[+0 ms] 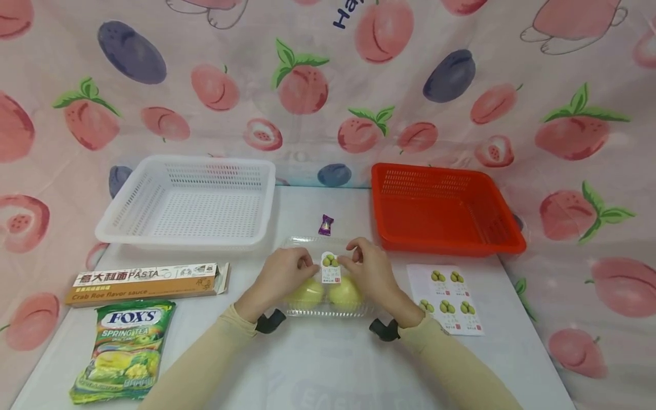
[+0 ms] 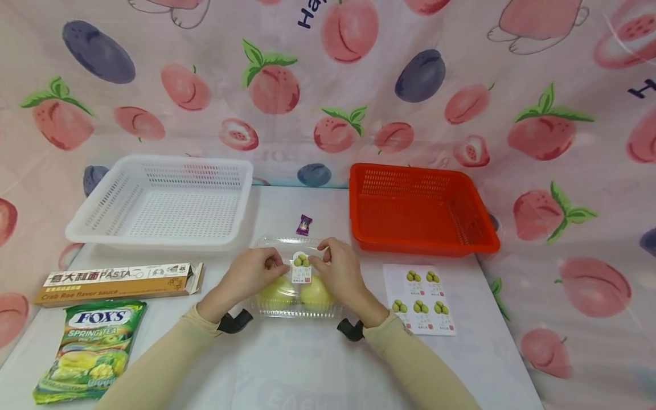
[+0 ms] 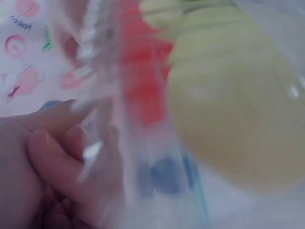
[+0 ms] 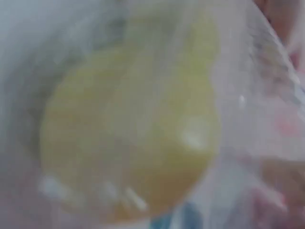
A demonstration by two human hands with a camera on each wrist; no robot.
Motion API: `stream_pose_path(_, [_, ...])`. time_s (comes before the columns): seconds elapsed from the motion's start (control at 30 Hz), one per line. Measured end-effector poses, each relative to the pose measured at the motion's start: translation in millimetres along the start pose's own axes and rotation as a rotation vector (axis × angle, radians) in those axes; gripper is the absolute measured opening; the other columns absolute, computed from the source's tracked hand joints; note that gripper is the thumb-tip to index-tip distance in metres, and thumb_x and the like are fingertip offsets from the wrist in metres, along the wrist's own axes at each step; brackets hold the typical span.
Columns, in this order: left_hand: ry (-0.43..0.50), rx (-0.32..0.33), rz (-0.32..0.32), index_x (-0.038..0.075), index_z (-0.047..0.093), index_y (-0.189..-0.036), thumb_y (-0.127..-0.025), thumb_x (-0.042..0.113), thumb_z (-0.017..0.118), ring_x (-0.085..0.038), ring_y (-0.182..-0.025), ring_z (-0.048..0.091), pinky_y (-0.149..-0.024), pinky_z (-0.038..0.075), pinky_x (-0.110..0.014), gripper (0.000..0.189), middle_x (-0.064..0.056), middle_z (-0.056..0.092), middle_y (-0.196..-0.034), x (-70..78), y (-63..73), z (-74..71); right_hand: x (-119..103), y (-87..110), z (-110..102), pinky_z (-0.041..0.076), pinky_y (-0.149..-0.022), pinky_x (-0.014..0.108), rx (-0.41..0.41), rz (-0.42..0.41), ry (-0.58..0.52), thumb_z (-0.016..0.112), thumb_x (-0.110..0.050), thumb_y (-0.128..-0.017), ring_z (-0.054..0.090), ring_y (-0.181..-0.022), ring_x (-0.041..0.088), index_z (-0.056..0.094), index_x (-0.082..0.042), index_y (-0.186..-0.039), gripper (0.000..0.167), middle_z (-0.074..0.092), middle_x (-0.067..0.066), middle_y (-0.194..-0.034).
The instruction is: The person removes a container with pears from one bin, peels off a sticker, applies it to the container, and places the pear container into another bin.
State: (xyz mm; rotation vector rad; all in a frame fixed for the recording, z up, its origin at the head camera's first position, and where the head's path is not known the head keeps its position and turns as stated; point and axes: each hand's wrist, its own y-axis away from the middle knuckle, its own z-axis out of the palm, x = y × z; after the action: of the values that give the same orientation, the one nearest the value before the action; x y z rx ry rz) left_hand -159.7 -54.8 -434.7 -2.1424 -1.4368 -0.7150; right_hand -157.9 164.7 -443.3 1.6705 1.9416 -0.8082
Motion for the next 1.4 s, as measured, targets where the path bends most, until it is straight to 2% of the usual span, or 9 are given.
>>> stream_pose_path(0.13, [0.065, 0.079, 0.034, 0.012, 0.068, -0.085, -0.089, 0.022, 0.073, -0.01, -0.066, 0.055, -0.061, 0.048, -0.029, 0.011, 0.008, 0.06, -0.073, -7.9, 11.2, -13.8, 8.7, 6.5, -28.4, 0.049, -0.067, 0.031, 0.049, 0.019, -0.095, 0.074, -0.023, -0.089, 0.054, -0.079, 0.019, 0.065, -0.008, -0.106, 0.024, 0.059, 0.003, -0.084])
stream_pose_path(0.33, [0.159, 0.182, 0.08, 0.009, 0.068, -0.096, -0.092, 0.013, 0.068, -0.012, -0.077, 0.06, -0.07, 0.054, -0.031, 0.006, 0.004, 0.064, -0.084, -28.5, 29.2, -27.1, 39.5, 14.8, -84.9, 0.047, -0.075, 0.023, 0.185, -0.001, -0.118, 0.071, -0.028, -0.092, 0.057, -0.088, 0.017, 0.065, -0.006, -0.11, 0.029, 0.066, 0.005, -0.097])
stream_pose_path(0.43, [0.194, 0.213, 0.08, 0.005, 0.068, -0.103, -0.093, 0.01, 0.067, -0.016, -0.087, 0.063, -0.076, 0.057, -0.035, 0.011, -0.001, 0.066, -0.094, -39.0, 37.8, -27.2, 57.2, 16.6, -113.4, 0.045, -0.078, 0.02, 0.247, 0.041, -0.109, 0.068, -0.034, -0.093, 0.056, -0.093, 0.015, 0.063, -0.005, -0.114, 0.036, 0.065, 0.006, -0.103])
stream_pose_path(0.6, [0.247, 0.244, 0.083, 0.001, 0.065, -0.113, -0.093, 0.006, 0.066, -0.028, -0.101, 0.064, -0.084, 0.055, -0.044, 0.021, -0.011, 0.065, -0.112, -50.2, 49.7, -24.6, 88.5, 15.7, -158.4, 0.043, -0.08, 0.017, 0.353, 0.167, -0.076, 0.065, -0.038, -0.094, 0.054, -0.1, 0.011, 0.06, -0.005, -0.124, 0.045, 0.062, 0.006, -0.113])
stream_pose_path(0.73, [0.287, 0.227, 0.085, -0.001, 0.061, -0.122, -0.093, 0.007, 0.067, -0.035, -0.106, 0.062, -0.087, 0.054, -0.045, 0.03, -0.015, 0.061, -0.123, -54.5, 56.7, -20.2, 119.7, 13.3, -189.1, 0.045, -0.094, 0.025, 0.371, 0.301, -0.071, 0.059, -0.045, -0.095, 0.048, -0.118, 0.021, 0.051, -0.008, -0.138, 0.058, 0.055, 0.01, -0.131])
stream_pose_path(0.83, [0.322, 0.207, 0.089, -0.002, 0.056, -0.129, -0.094, 0.01, 0.067, -0.037, -0.115, 0.057, -0.09, 0.052, -0.045, 0.039, -0.016, 0.056, -0.131, -56.8, 59.7, -15.8, 138.3, 12.8, -205.2, 0.042, -0.103, 0.044, 0.33, 0.402, -0.102, 0.054, -0.05, -0.096, 0.035, -0.133, 0.034, 0.037, -0.011, -0.15, 0.069, 0.039, 0.014, -0.149])
stream_pose_path(0.93, [0.357, 0.177, 0.059, 0.0, 0.048, -0.139, -0.095, 0.017, 0.066, -0.038, -0.123, 0.051, -0.092, 0.05, -0.046, 0.05, -0.018, 0.049, -0.14, -57.3, 61.3, -12.6, 150.1, 11.6, -212.6, 0.038, -0.102, 0.057, 0.299, 0.452, -0.142, 0.053, -0.052, -0.096, 0.027, -0.138, 0.04, 0.027, -0.013, -0.155, 0.075, 0.027, 0.016, -0.156])
stream_pose_path(1.13, [0.381, 0.053, -0.08, 0.011, 0.027, -0.154, -0.096, 0.041, 0.062, -0.046, -0.12, 0.051, -0.092, 0.049, -0.052, 0.074, -0.021, 0.032, -0.153, -56.2, 63.2, -8.2, 168.7, 7.6, -215.6, 0.027, -0.106, 0.06, 0.302, 0.464, -0.147, 0.053, -0.049, -0.097, 0.018, -0.142, 0.042, 0.022, -0.008, -0.155, 0.078, 0.021, 0.021, -0.157])
stream_pose_path(1.4, [0.498, -0.074, -0.088, 0.01, 0.006, -0.157, -0.098, 0.039, 0.059, -0.039, -0.14, 0.028, -0.102, 0.039, -0.054, 0.084, -0.016, 0.013, -0.16, -58.2, 60.7, -1.4, 192.8, 1.5, -215.2, 0.015, -0.113, 0.057, 0.33, 0.515, -0.087, 0.048, -0.048, -0.098, 0.018, -0.141, 0.044, 0.009, -0.002, -0.155, 0.083, 0.015, 0.026, -0.157])
